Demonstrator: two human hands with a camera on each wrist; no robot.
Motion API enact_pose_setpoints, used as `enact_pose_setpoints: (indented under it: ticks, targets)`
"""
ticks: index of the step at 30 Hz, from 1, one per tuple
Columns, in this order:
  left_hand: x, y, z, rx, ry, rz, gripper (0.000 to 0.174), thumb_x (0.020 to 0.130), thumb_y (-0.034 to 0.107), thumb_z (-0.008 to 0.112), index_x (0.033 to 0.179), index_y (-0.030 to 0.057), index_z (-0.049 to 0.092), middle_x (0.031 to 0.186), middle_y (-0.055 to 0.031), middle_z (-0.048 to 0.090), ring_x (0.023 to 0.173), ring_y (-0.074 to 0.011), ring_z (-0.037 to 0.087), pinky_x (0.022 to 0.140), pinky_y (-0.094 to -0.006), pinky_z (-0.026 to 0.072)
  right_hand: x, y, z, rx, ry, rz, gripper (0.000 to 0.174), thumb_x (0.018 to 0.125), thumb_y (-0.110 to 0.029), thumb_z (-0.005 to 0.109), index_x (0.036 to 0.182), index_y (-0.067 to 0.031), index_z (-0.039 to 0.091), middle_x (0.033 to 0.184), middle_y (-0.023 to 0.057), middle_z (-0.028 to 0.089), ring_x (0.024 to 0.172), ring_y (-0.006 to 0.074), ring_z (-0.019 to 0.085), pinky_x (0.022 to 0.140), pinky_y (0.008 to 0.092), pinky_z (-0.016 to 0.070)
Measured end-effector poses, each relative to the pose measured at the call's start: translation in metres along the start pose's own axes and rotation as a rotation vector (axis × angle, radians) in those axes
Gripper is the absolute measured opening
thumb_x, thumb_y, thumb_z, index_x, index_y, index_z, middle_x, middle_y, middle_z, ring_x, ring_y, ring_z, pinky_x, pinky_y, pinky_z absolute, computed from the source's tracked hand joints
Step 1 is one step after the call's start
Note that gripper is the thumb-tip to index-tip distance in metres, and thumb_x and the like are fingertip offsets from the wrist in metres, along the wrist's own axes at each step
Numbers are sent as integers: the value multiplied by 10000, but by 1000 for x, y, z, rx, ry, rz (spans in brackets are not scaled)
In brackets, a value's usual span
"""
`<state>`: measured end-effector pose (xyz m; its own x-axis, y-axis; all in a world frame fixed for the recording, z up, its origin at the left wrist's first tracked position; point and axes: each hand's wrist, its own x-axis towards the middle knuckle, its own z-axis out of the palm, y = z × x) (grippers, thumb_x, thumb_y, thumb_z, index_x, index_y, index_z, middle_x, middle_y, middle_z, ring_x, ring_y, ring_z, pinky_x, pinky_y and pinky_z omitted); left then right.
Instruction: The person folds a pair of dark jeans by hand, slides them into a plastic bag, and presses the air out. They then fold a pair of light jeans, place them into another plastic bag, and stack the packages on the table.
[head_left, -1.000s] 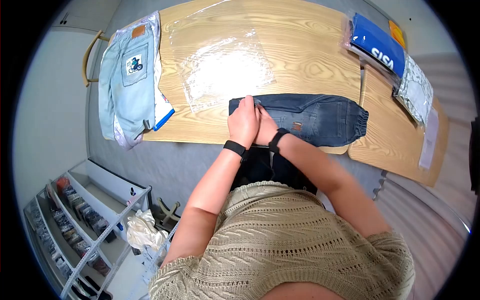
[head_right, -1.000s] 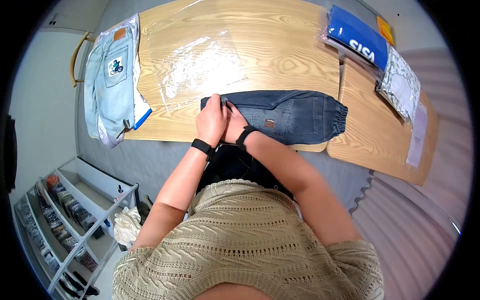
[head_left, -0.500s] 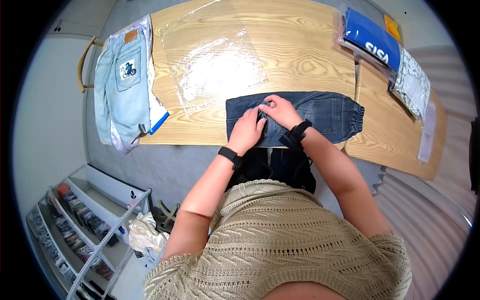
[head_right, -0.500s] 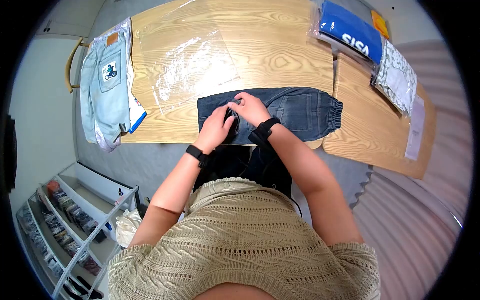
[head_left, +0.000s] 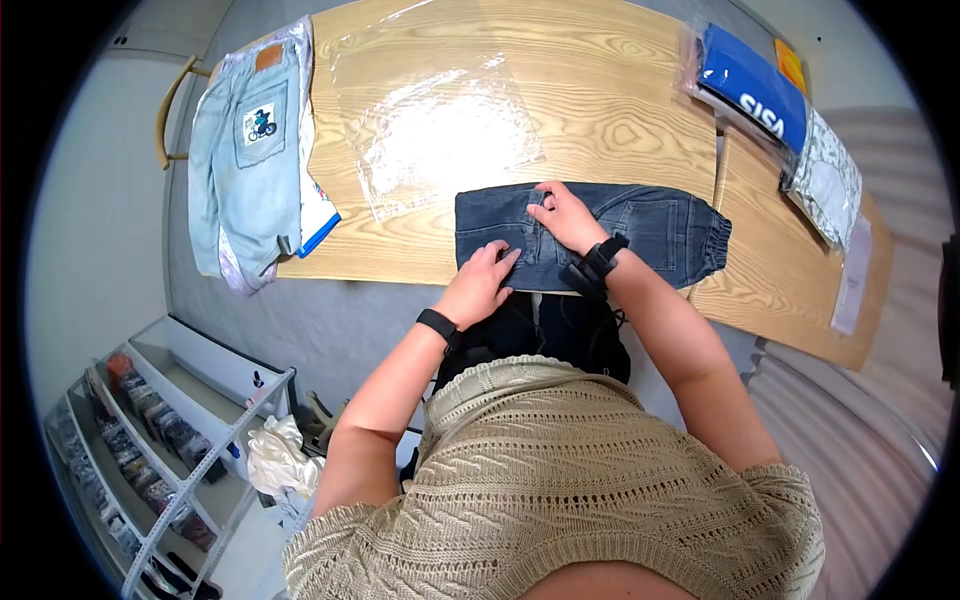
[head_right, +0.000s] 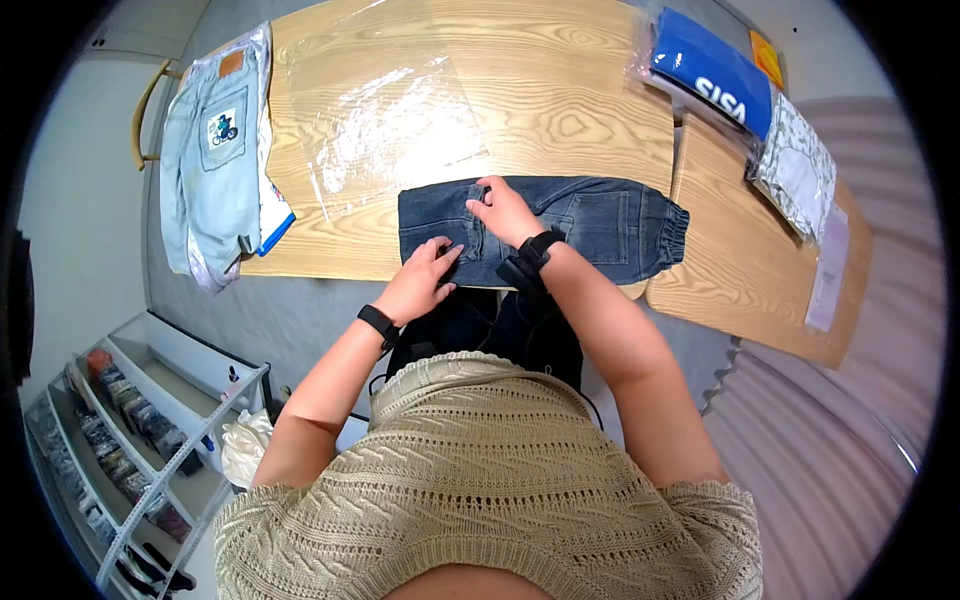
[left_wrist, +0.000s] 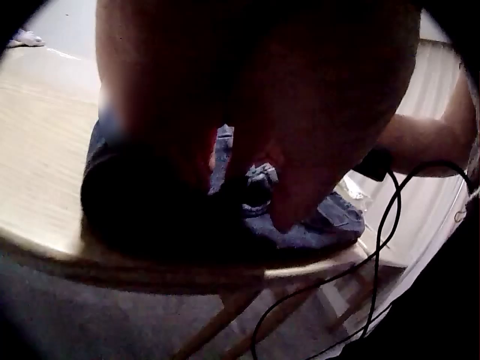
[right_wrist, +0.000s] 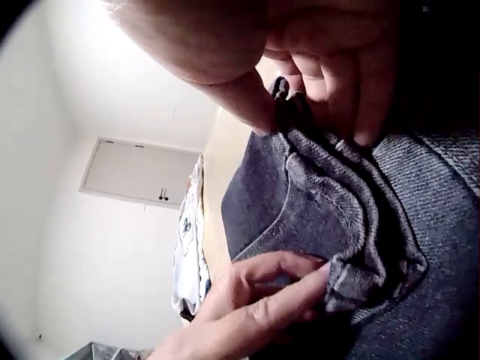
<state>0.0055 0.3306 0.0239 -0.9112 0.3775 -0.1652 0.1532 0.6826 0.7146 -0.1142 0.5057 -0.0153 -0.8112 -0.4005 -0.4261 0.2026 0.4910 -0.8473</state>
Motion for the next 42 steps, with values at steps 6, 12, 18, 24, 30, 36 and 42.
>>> enact_pose_setpoints:
  ticks: [6, 12, 18, 24, 30, 36, 42]
  targets:
    - [1, -14, -2, 10, 256, 15, 327, 773, 14, 567, 1100, 27, 550, 1078, -139, 533, 1024, -338, 501, 898, -386, 410, -9, -16, 3, -62, -78, 54, 414, 763, -295, 709, 883, 46, 507, 726, 128, 548, 658, 219, 532, 600, 350, 445]
    - [10, -24, -12, 336, 309, -55, 512, 817, 221, 592, 1302, 124, 459, 1411, -145, 335, 1300, -332, 307, 1009, -442, 301, -5, -10, 16, -130, -64, 73, 416, 757, -321, 693, 824, 56, 530, 770, 187, 588, 712, 298, 574, 640, 369, 461]
    - [14, -34, -3, 469, 249, -49, 619, 783, 401, 615, 1335, 188, 434, 1444, -172, 263, 1316, -363, 259, 1016, -488, 272, -4, -13, 19, -229, -22, 23, 472, 749, -320, 685, 967, 61, 511, 907, 224, 612, 833, 371, 602, 699, 390, 480]
    - [17, -36, 5, 507, 246, -62, 737, 712, 502, 653, 1353, 228, 414, 1456, -177, 230, 1321, -373, 235, 1031, -506, 254, -50, -25, -83, -20, 173, 40, 353, 785, -185, 660, 1046, 26, 548, 938, 168, 631, 851, 241, 624, 767, 316, 496]
    - [18, -31, 4, 509, 218, -99, 830, 645, 534, 692, 1360, 228, 403, 1454, -181, 230, 1330, -374, 218, 1033, -524, 242, -117, 107, -211, -444, 866, 177, 438, 697, -211, 749, 994, 41, 550, 851, 117, 621, 779, 217, 590, 714, 322, 471]
    - [18, -23, 5, 590, 185, -140, 841, 666, 532, 672, 1381, 212, 364, 1462, -199, 199, 1341, -375, 192, 1033, -556, 207, -130, 139, -209, 232, 589, 512, 370, 750, -243, 748, 966, 4, 577, 831, 45, 617, 702, 145, 580, 667, 283, 480]
    - [19, -24, 14, 616, 154, -94, 772, 744, 491, 618, 1400, 204, 328, 1473, -209, 165, 1357, -370, 159, 1029, -593, 172, -130, 105, -210, 605, 396, 387, 324, 802, -166, 681, 1045, 25, 582, 967, 86, 648, 832, 157, 615, 758, 286, 484]
